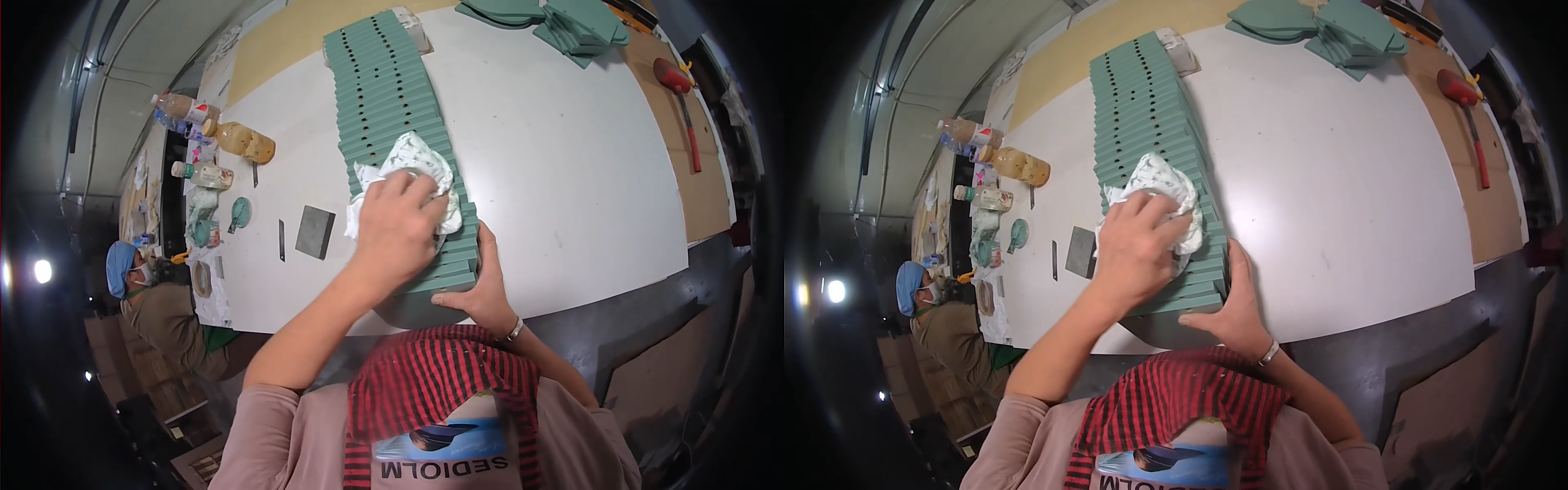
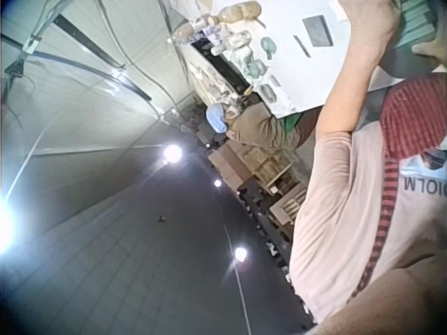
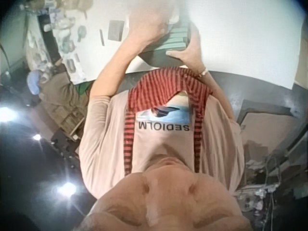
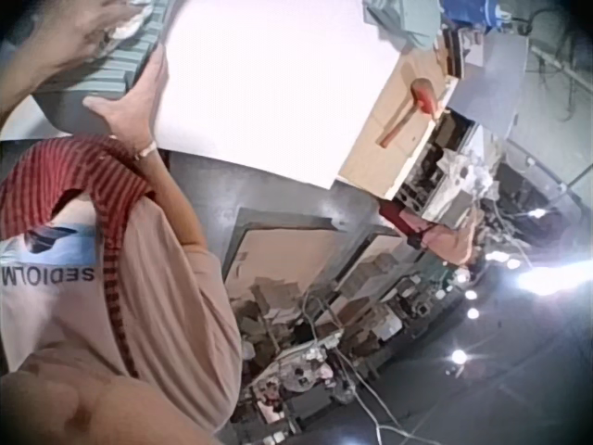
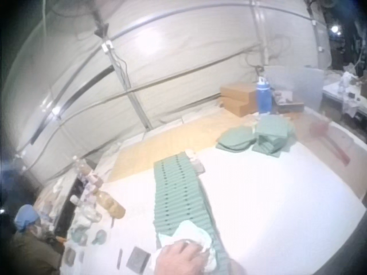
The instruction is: The person applies adhesive to a stack of foam pieces and wipes the surface with a cloth.
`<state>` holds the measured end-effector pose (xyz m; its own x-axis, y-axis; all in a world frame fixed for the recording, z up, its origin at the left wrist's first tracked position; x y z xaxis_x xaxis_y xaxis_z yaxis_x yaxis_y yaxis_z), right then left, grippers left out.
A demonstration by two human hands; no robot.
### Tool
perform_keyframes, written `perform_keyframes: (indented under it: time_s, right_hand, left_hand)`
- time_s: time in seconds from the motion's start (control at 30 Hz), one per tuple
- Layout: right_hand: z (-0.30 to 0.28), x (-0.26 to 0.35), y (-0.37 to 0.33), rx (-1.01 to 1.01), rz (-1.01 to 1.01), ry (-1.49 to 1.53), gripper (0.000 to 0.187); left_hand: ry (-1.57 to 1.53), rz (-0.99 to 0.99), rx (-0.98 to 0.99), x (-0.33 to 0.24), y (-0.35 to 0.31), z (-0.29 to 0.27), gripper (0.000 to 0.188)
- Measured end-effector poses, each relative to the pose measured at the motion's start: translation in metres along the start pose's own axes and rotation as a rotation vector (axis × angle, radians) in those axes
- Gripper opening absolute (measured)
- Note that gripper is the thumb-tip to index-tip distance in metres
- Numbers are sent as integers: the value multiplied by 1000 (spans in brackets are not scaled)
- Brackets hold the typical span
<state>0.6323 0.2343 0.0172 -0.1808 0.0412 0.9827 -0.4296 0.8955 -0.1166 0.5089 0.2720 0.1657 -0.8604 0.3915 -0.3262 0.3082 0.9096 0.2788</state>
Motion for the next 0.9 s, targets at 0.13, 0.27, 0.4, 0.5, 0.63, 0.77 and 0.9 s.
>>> perform_keyframes:
  time_s: [0.13,0.27,0.4,0.5,0.63,0.77,0.9]
  right_hand:
    - [-4,-4,-1,-53,-28,-77,128]
    - [1,2,3,-28,-45,-81,127]
    - [-3,0,2,-25,-35,-65,127]
    - [-3,-2,1,-40,-48,-59,126]
    - [-5,-1,1,-59,-69,-102,125]
    - [11,-5,-5,13,69,509,121]
    - [-6,-4,0,-43,-89,-104,127]
  left_hand:
    - [-26,-216,67,48,-24,-26,31]
    - [22,-54,14,15,-9,-7,35]
    - [-33,-34,37,-1,12,8,43]
    - [-13,-167,1,43,-23,-25,25]
    - [-69,-344,-28,51,-48,-45,43]
    - [-316,92,143,-51,-29,3,53]
    - [-266,-95,79,19,-98,-34,32]
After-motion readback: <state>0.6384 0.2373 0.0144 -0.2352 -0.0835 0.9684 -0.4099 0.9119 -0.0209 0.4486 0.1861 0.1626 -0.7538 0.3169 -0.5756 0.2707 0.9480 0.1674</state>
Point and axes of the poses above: each hand's wrist, its own y-axis towards the middle knuckle, its own z-axis out of the palm, x = y × z, the point moved 8 cm from there along y, towards the middle knuckle, and after that the axes turned 13 degrees about -y, right-handed, at the moved point
